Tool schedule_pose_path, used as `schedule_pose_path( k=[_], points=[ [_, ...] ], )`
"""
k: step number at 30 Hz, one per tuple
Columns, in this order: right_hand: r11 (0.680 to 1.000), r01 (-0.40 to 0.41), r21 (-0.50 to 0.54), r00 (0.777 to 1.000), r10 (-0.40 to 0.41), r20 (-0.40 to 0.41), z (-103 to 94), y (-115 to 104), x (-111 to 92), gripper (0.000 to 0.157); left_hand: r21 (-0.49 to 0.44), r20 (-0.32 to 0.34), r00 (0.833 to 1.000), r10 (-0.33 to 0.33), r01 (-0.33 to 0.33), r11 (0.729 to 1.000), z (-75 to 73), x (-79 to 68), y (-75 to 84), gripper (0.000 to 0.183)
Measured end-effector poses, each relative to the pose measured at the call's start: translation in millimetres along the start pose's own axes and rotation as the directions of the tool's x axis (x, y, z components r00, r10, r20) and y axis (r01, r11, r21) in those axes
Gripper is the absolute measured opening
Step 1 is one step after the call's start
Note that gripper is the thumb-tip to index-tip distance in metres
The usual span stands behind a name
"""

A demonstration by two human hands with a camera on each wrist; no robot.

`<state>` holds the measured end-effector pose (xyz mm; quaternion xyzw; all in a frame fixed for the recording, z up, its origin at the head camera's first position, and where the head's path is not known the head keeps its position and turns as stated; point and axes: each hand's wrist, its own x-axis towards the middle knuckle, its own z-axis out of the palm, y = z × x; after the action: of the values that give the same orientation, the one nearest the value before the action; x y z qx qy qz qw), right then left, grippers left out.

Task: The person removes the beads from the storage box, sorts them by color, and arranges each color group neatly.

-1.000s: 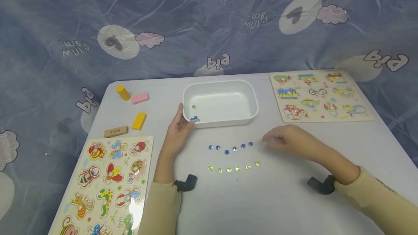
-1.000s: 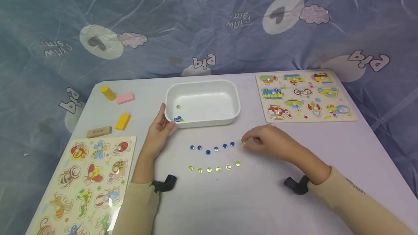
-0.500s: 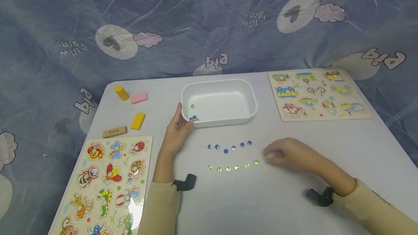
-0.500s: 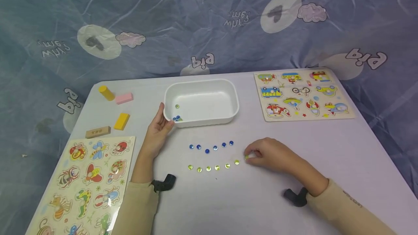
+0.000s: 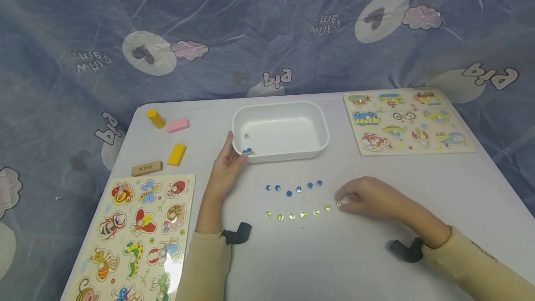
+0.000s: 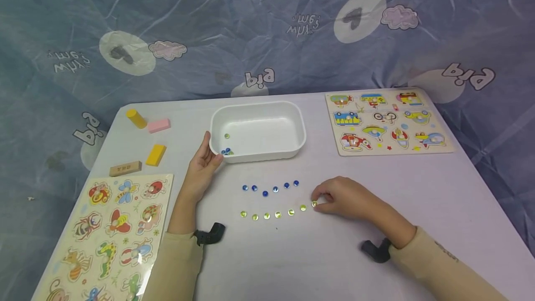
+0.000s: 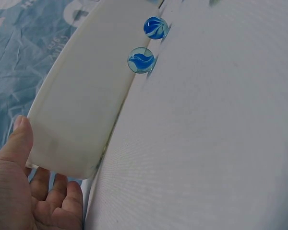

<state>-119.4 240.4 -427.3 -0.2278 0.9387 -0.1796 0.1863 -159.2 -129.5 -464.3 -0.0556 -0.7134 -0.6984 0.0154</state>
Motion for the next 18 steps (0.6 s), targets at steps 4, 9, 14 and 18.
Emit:
schedule_pose_path(
  k=[4, 9, 14, 18],
  points=[
    [1.000, -0.012, -0.005, 1.000, 0.012, 0.008, 0.5, 0, 0, 0.017, 0.004, -0.002, 1.000, -0.005, 0.005, 1.000, -0.3, 0.0, 0.3, 0.076],
    [1.000, -0.015, 0.002, 1.000, 0.015, 0.025, 0.7, -2, -1, 0.018, -0.006, 0.001, 1.000, 0.002, -0.002, 1.000, -0.7, 0.1, -0.7, 0.077],
    [1.000, -0.029, 0.002, 0.999, 0.029, 0.023, -2.6, -1, -2, 0.021, 0.002, -0.003, 1.000, 0.002, -0.002, 1.000, -0.5, 0.0, -1.3, 0.076],
    [0.999, -0.025, 0.023, 0.999, 0.026, -0.025, -15.1, 0, 0, 0.023, 0.012, -0.006, 1.000, -0.004, 0.004, 1.000, 0.1, -0.3, -0.3, 0.076]
  ],
)
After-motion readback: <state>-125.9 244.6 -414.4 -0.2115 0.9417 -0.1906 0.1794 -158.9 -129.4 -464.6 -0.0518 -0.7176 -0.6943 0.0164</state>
